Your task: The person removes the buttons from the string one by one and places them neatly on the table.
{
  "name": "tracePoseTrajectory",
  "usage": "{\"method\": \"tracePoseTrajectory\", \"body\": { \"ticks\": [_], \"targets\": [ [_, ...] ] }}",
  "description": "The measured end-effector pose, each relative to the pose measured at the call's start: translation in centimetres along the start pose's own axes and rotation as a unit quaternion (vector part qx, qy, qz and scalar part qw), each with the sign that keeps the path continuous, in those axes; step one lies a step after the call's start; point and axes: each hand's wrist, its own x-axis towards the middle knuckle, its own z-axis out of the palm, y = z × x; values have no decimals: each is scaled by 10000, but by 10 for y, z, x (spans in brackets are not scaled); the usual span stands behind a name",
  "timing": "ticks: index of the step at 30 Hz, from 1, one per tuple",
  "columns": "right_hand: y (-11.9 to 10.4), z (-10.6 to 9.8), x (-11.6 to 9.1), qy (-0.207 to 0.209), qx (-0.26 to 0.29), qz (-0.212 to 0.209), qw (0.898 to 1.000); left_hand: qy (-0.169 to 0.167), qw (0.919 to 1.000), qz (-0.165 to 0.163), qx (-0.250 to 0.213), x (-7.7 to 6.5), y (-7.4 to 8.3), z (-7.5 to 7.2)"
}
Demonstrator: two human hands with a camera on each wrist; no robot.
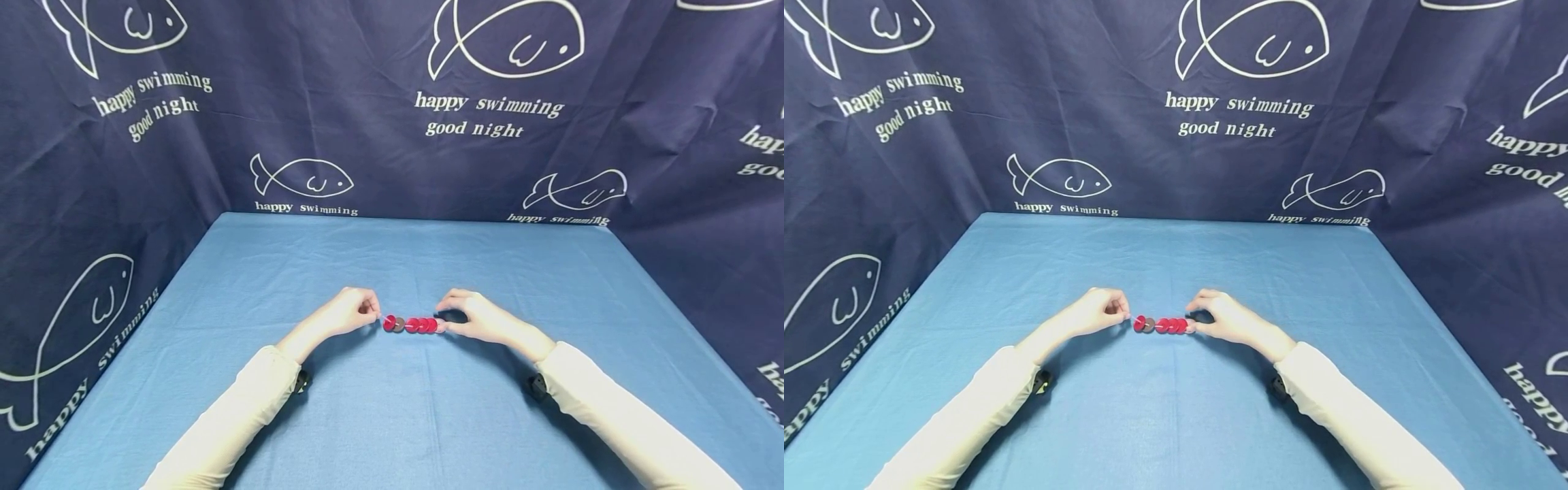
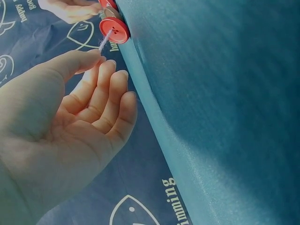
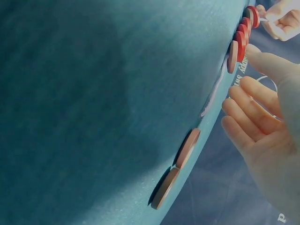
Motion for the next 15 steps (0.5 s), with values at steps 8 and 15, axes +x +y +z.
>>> {"method": "tracePoseTrajectory", "body": {
  "ticks": [8, 15],
  "targets": [
    [-1, 3, 0, -10, 88, -22, 10000, -28, 10000, 3, 14, -1, 0, 0],
    [-2, 5, 0, -158, 163, 45, 9997, -33, 10000, -5, -7, 0, 1, 0]
  ]
}}
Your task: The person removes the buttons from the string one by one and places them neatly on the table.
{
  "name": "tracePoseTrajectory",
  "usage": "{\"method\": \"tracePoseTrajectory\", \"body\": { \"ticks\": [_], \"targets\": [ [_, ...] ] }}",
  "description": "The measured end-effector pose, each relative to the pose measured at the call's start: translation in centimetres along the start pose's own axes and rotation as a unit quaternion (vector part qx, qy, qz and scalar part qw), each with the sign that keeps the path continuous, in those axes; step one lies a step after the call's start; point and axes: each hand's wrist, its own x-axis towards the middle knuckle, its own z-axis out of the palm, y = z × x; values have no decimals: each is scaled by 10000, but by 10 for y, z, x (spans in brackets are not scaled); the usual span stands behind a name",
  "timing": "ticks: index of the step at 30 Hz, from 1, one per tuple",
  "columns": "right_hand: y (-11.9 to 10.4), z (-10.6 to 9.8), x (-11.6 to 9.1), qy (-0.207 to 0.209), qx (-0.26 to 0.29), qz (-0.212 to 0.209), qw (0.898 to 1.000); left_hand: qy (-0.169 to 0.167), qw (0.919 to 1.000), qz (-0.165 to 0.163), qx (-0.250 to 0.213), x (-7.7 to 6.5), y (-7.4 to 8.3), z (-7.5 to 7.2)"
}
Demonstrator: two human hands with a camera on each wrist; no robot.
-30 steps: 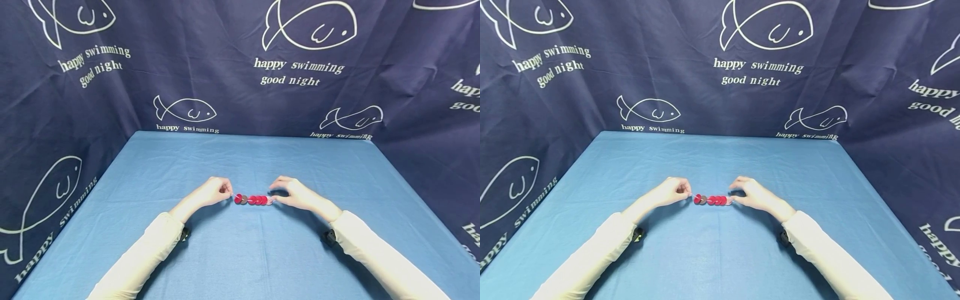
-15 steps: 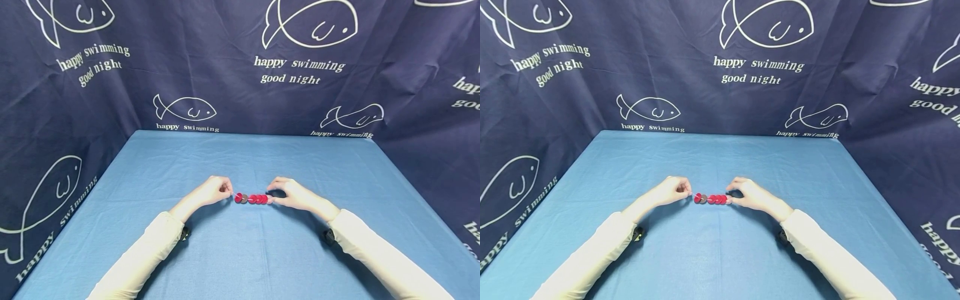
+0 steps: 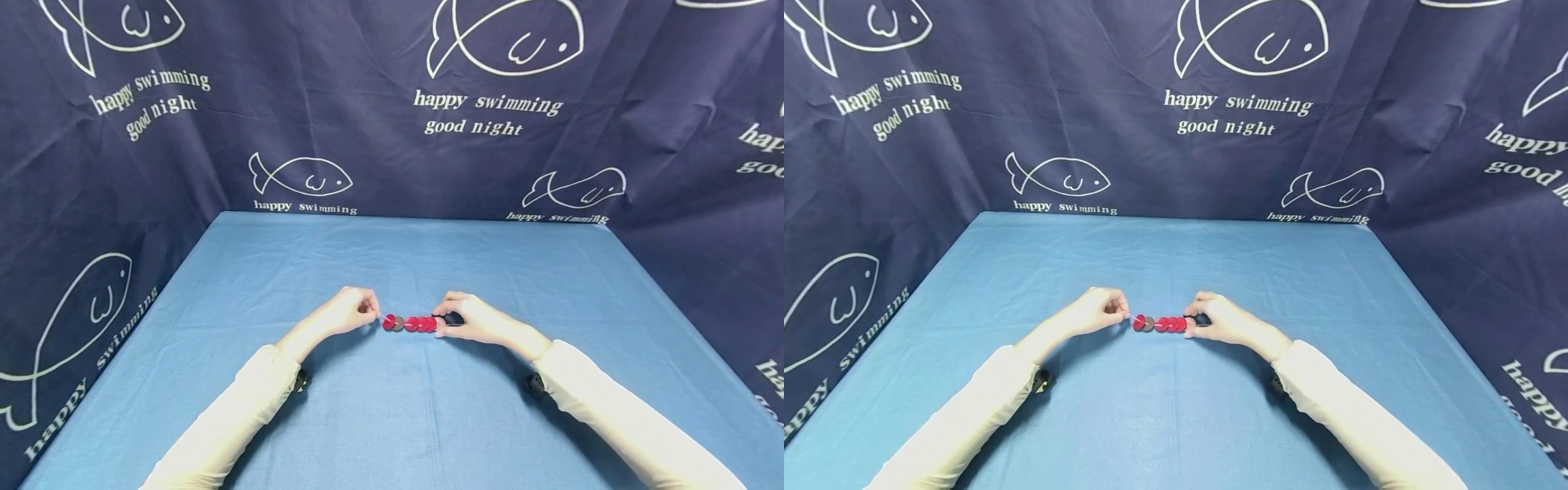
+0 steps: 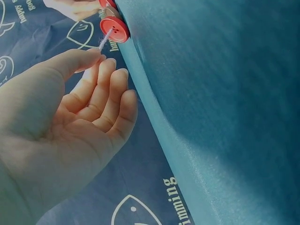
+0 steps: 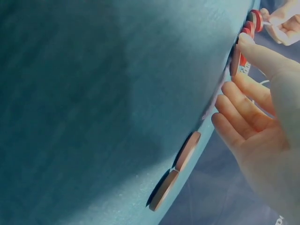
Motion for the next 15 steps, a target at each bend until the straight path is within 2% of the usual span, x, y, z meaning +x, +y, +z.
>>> {"method": "tracePoseTrajectory", "body": {
  "ticks": [7, 15],
  "targets": [
    [1, 3, 1, 42, -40, -89, 9999, -10, 10000, -8, -13, 0, 2, 0],
    [-2, 3, 1, -38, 41, 109, 9999, 2, 9999, 120, 46, 0, 3, 0]
  ]
}}
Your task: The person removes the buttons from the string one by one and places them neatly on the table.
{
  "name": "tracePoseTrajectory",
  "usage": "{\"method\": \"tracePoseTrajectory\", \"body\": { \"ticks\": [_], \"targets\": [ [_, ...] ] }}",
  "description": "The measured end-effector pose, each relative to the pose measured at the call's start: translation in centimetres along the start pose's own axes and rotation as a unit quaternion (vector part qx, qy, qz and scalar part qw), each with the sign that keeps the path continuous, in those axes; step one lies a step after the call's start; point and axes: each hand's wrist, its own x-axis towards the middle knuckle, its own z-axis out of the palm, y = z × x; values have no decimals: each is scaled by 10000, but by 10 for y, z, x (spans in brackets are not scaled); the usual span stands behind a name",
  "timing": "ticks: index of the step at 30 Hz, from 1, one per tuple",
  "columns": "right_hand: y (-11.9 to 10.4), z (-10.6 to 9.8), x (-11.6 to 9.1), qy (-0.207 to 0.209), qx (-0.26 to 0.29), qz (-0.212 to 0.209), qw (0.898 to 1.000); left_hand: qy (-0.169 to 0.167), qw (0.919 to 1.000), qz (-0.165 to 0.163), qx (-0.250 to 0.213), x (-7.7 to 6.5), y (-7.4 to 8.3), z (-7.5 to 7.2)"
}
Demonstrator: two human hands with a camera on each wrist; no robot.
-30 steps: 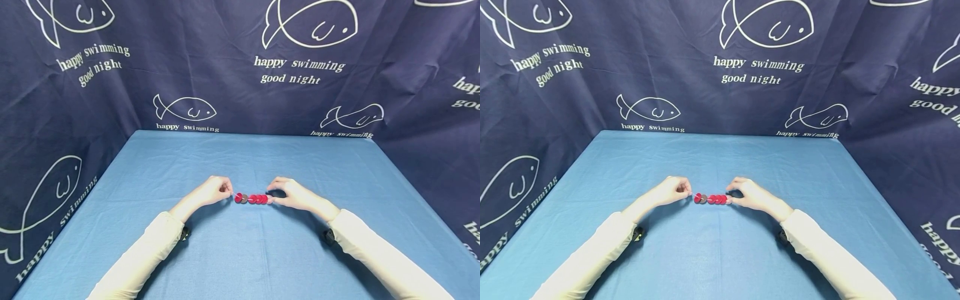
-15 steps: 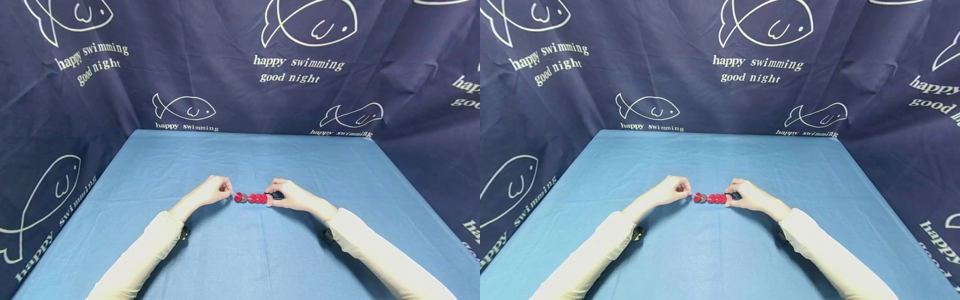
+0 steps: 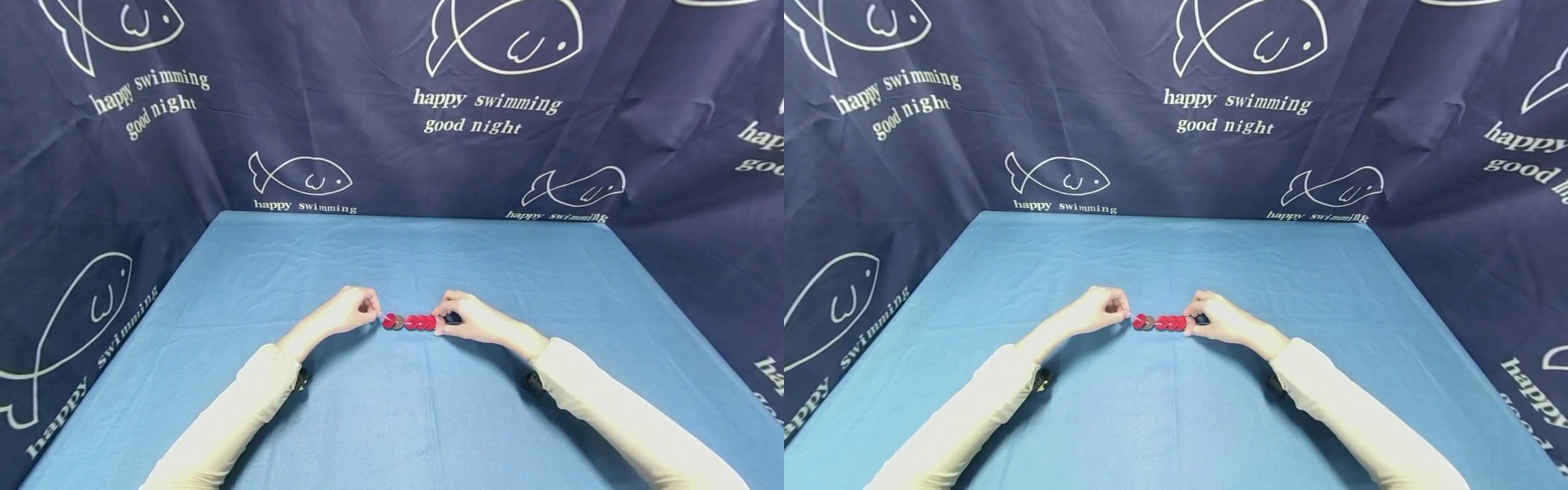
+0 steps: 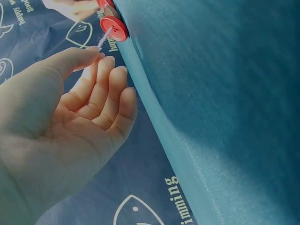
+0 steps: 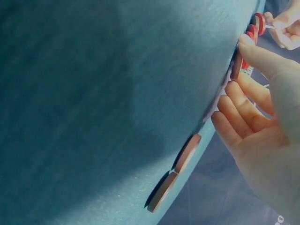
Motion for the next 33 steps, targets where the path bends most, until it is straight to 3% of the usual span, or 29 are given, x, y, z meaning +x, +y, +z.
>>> {"method": "tracePoseTrajectory", "body": {
  "ticks": [10, 33],
  "targets": [
    [2, -1, 0, -127, 3, 201, 9997, 64, 10000, 52, -11, 1, -1, 0],
    [6, -4, -3, -21, 36, 88, 10000, -57, 9999, -148, 8, 1, -1, 1]
  ]
}}
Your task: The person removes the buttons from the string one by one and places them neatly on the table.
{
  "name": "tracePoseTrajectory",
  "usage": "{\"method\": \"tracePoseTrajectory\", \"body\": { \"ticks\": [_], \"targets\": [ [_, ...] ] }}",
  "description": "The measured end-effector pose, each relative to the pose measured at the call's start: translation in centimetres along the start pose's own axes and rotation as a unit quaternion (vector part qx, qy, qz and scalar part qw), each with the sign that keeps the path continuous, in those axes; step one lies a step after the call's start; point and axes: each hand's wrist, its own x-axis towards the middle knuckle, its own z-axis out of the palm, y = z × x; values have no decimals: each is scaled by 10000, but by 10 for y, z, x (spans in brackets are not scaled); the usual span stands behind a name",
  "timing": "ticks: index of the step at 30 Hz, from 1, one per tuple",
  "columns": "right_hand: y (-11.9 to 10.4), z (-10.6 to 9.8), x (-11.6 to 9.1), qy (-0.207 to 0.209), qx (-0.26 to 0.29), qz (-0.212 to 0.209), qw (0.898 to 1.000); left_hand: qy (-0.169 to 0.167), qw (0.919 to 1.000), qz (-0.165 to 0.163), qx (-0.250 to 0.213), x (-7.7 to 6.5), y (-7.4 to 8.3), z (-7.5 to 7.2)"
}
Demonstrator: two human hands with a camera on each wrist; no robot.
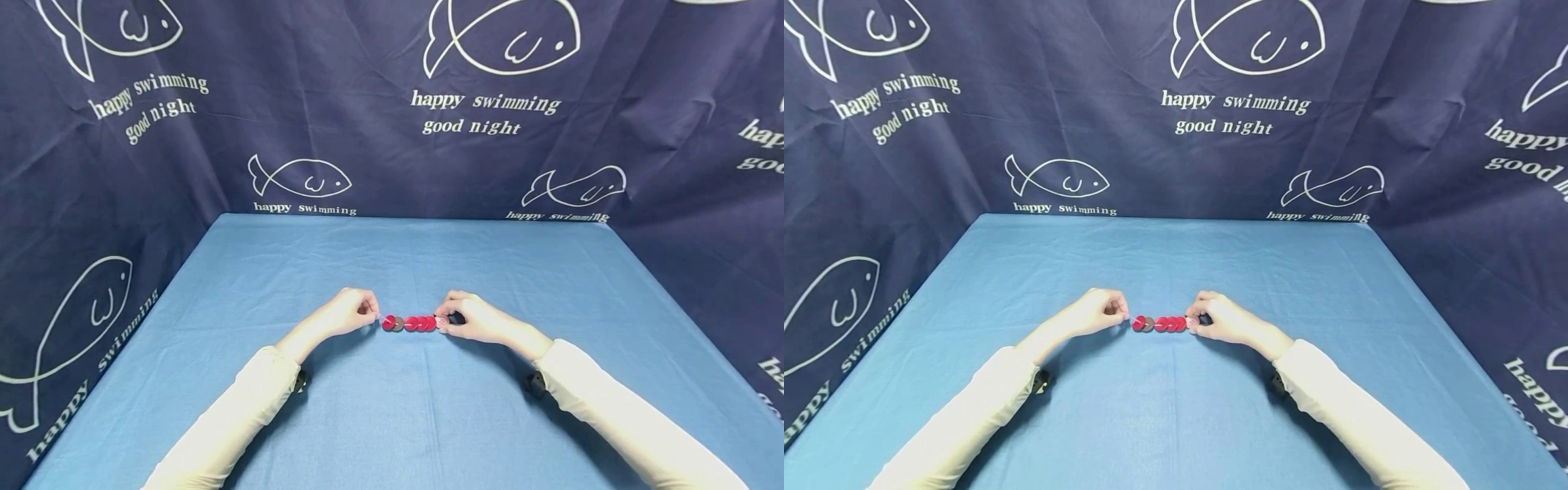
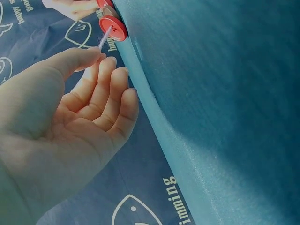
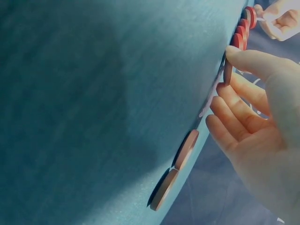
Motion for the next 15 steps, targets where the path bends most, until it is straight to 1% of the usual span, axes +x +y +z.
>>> {"method": "tracePoseTrajectory", "body": {
  "ticks": [9, 15],
  "targets": [
    [2, -3, 0, -25, -41, 10, 10000, 59, 9999, 78, 29, 0, -2, 0],
    [2, -5, 0, -45, -94, 2, 9999, 8, 10000, 24, 39, 0, -3, 0]
  ]
}}
